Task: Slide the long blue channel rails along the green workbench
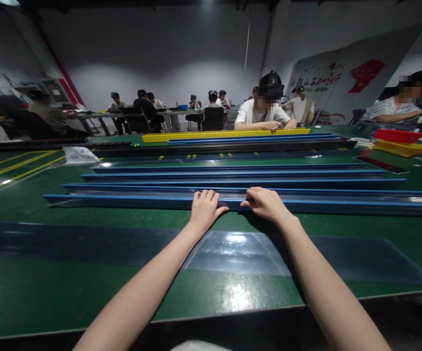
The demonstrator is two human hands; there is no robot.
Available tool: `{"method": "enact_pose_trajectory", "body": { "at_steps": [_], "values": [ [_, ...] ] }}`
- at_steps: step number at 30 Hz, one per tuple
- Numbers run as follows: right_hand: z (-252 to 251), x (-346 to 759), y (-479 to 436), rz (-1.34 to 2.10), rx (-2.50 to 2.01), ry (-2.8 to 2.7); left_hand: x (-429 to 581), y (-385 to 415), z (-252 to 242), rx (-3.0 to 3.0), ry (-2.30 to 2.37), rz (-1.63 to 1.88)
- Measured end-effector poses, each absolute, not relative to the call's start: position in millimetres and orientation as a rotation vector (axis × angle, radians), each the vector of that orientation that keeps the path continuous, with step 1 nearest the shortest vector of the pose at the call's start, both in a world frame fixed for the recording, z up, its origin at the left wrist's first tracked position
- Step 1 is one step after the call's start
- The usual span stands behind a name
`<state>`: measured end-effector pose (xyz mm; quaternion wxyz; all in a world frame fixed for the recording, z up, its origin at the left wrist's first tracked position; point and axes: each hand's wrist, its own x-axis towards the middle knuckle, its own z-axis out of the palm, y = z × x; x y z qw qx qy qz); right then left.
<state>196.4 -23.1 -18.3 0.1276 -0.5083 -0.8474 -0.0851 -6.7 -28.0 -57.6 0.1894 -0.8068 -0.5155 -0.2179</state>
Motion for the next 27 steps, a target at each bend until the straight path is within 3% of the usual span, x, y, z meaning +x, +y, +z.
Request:
{"method": "enact_pose_trajectory", "body": {
  "at_steps": [27],
  "values": [
    [-14.6, 208.9, -25.2, -0.236, -1.634, -2.470, -6.3, -27.7, -56.2, -2.310, -1.417, -0.629]
  ]
}}
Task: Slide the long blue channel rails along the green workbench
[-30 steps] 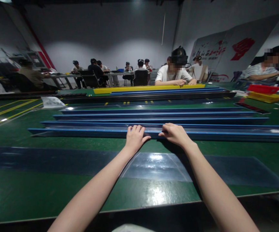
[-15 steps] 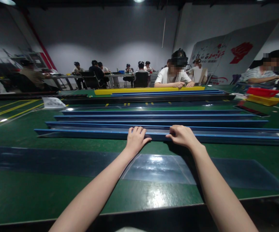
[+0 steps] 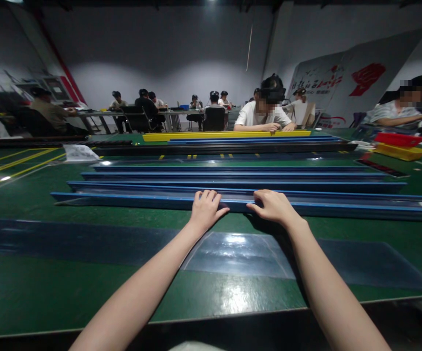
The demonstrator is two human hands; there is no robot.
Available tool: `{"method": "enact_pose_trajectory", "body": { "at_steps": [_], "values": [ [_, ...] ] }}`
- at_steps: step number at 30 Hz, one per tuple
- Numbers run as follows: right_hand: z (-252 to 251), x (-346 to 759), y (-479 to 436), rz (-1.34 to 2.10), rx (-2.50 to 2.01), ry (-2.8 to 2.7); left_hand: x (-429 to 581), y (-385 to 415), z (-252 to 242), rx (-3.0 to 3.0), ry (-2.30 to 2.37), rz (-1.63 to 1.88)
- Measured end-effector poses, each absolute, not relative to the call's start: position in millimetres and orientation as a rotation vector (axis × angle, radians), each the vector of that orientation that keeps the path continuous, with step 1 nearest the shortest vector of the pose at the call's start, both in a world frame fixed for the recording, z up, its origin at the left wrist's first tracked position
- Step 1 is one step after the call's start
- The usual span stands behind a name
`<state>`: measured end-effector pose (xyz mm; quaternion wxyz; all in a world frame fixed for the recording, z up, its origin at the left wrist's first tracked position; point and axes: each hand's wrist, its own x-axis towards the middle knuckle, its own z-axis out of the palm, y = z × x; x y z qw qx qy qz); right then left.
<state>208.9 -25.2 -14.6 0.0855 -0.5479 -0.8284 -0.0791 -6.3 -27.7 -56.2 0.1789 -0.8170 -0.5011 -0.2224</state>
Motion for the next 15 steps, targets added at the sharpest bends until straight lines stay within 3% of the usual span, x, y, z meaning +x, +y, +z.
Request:
{"method": "enact_pose_trajectory", "body": {
  "at_steps": [15],
  "values": [
    [-21.3, 196.4, -26.1, -0.212, -1.532, -2.545, -5.6, -27.4, -56.5, -2.290, -1.397, -0.629]
  ]
}}
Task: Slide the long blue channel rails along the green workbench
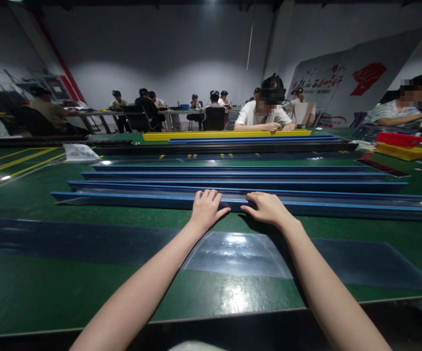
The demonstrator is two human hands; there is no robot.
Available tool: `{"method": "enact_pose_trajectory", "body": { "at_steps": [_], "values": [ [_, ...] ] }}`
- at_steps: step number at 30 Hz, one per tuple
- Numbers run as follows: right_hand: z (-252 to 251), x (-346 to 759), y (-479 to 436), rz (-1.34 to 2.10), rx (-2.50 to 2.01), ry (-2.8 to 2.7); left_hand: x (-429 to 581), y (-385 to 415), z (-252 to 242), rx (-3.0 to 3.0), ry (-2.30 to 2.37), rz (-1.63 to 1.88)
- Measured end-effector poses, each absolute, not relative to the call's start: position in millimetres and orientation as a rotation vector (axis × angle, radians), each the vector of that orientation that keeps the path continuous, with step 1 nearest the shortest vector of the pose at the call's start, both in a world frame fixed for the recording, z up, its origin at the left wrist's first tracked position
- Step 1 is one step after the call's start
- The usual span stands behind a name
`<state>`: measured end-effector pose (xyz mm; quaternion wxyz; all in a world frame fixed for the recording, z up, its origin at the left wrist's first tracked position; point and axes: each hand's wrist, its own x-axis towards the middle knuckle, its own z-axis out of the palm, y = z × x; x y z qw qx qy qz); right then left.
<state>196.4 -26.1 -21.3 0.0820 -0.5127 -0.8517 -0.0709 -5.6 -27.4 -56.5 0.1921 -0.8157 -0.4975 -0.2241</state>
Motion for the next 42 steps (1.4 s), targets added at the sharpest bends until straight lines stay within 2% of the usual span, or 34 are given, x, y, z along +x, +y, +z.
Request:
{"method": "enact_pose_trajectory", "body": {
  "at_steps": [42],
  "values": [
    [-25.9, 189.3, -26.1, -0.070, -1.418, -2.548, -5.2, -26.5, -56.0, -2.326, -1.436, -0.542]
  ]
}}
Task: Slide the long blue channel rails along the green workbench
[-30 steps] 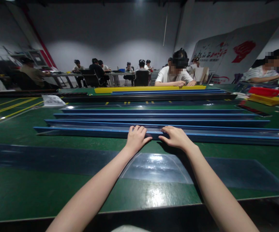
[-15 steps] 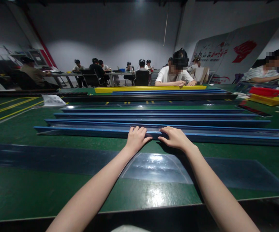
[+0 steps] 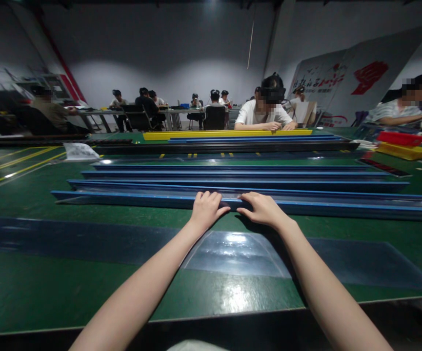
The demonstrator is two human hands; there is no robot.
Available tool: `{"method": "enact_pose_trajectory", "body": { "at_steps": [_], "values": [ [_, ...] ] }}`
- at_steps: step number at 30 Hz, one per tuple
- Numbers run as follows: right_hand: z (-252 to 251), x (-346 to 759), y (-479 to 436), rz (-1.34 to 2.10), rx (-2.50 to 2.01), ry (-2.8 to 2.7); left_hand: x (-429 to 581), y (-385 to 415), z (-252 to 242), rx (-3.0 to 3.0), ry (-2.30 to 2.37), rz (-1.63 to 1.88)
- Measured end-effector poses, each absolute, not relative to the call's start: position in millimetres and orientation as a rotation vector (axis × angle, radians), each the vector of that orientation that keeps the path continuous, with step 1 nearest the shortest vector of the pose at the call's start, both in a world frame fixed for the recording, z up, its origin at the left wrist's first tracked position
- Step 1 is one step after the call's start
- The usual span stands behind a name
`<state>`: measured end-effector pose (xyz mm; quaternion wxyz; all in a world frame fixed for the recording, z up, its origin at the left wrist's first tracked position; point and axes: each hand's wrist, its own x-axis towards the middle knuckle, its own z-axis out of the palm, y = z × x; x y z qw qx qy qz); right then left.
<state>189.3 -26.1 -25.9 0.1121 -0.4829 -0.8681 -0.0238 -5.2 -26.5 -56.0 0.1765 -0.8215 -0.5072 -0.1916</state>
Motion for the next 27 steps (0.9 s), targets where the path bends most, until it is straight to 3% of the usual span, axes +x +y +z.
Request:
{"method": "enact_pose_trajectory", "body": {
  "at_steps": [27],
  "values": [
    [-22.5, 186.9, -28.4, -0.083, -1.439, -2.595, -5.3, -26.3, -56.7, -2.338, -1.459, -0.579]
  ]
}}
